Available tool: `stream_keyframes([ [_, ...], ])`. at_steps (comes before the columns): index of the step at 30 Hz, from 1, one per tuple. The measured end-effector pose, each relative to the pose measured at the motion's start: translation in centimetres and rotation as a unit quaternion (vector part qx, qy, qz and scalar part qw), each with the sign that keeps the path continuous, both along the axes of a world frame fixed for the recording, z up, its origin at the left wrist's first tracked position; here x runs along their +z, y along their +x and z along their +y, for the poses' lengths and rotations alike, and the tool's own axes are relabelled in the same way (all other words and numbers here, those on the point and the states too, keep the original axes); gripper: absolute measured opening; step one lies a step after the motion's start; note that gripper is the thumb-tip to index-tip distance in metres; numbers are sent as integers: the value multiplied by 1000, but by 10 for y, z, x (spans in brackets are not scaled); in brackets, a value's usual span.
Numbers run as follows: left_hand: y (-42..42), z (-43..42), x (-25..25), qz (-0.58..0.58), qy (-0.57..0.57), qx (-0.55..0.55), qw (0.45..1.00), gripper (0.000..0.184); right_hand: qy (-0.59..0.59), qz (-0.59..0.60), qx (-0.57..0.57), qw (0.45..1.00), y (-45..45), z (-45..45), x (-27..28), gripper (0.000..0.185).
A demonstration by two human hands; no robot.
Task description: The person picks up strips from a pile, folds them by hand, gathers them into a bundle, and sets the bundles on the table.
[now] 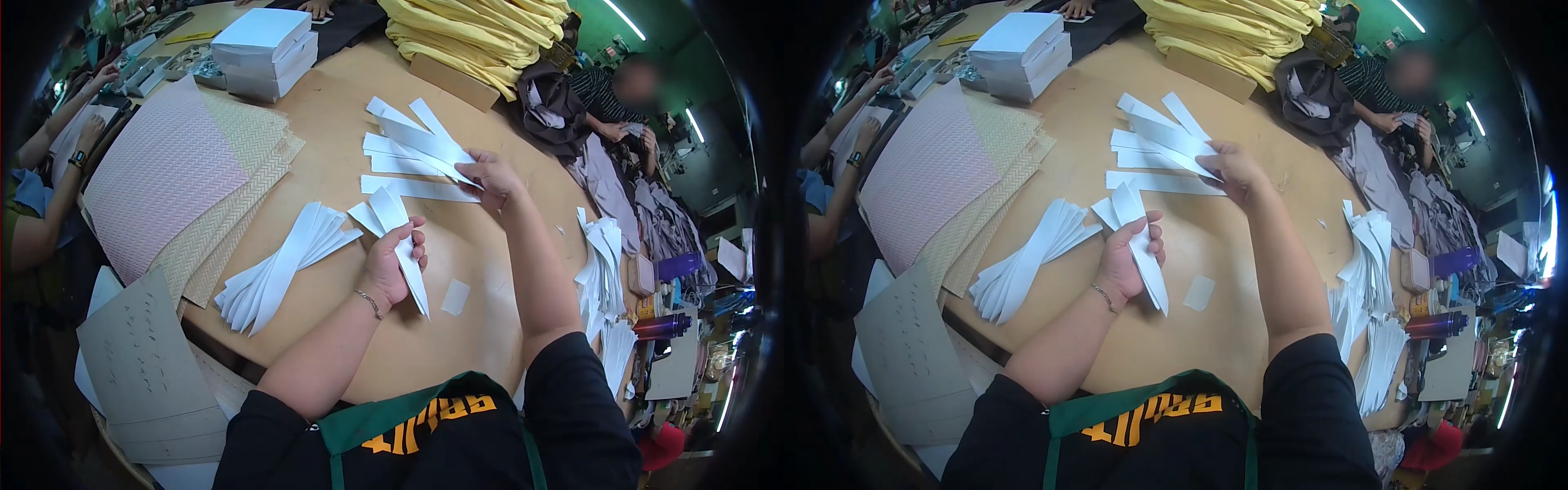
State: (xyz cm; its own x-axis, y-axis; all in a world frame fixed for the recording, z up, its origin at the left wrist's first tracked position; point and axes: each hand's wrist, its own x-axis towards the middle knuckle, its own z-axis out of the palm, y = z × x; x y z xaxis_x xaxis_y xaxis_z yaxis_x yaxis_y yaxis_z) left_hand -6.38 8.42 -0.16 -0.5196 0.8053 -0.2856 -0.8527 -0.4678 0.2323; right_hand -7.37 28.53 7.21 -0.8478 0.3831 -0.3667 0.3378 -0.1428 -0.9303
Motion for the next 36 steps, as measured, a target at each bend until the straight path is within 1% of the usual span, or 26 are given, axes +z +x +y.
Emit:
stream_keyframes([
  [3,-1,0,-6,8,6,-4,1000,26,-22,-3,-2,1000,19,-3,-17,34],
  [6,2,3,-12,19,-24,15,999,28,-89,10,2,996,47,-21,-24,35],
  [7,4,4,-8,11,-56,16,998,29,-119,10,-48,992,56,-34,-24,31],
  [9,9,4,9,-3,-123,18,992,32,-198,30,-53,978,74,-47,-29,30],
  [10,10,4,7,2,-109,15,994,36,-237,41,-55,969,82,-53,-32,30],
  [12,11,5,-4,15,-80,8,997,44,-245,36,-45,968,99,-69,-34,28],
  [13,13,8,-8,3,-78,14,997,52,-249,34,-40,967,106,-77,-35,27],
  [16,14,6,8,-35,-9,42,998,51,-171,-14,2,985,123,-94,-36,25],
  [17,16,2,20,-22,-30,38,999,46,-171,-11,31,985,129,-96,-33,23],
  [18,16,3,12,33,-40,23,998,44,-39,-35,113,992,131,-93,-30,21],
  [19,14,4,-3,87,-50,7,995,41,94,-59,192,975,132,-86,-26,20],
  [20,13,4,-11,142,-58,-8,988,38,226,-82,267,933,132,-77,-21,19],
  [21,13,3,-10,87,-27,-5,996,26,269,-64,289,916,129,-66,-10,19],
  [23,14,1,-6,46,-22,8,999,19,312,-63,133,939,107,-27,-7,29],
  [24,16,1,-1,26,-19,13,999,16,381,-60,62,920,87,-9,-7,29],
  [25,20,-1,23,-18,-57,15,998,11,447,-56,-11,893,67,7,-8,29],
  [27,20,-2,22,-1,-52,-10,999,11,473,-41,-18,880,30,32,-17,32],
  [28,19,-4,19,9,-49,-20,999,11,509,-64,-21,858,13,43,-29,33],
  [29,15,-3,6,39,-11,-30,999,14,543,-86,-22,835,-5,54,-44,34],
  [30,12,-3,3,40,9,-40,998,15,575,-108,-22,811,-18,57,-49,34],
  [32,6,-4,-2,37,47,-55,997,17,566,-127,1,815,-30,65,-51,32],
  [33,4,-3,-2,28,38,-42,998,18,560,-141,17,816,-33,66,-53,31],
  [36,1,1,-5,29,26,-19,999,18,482,-125,-3,867,-30,65,-41,22],
])
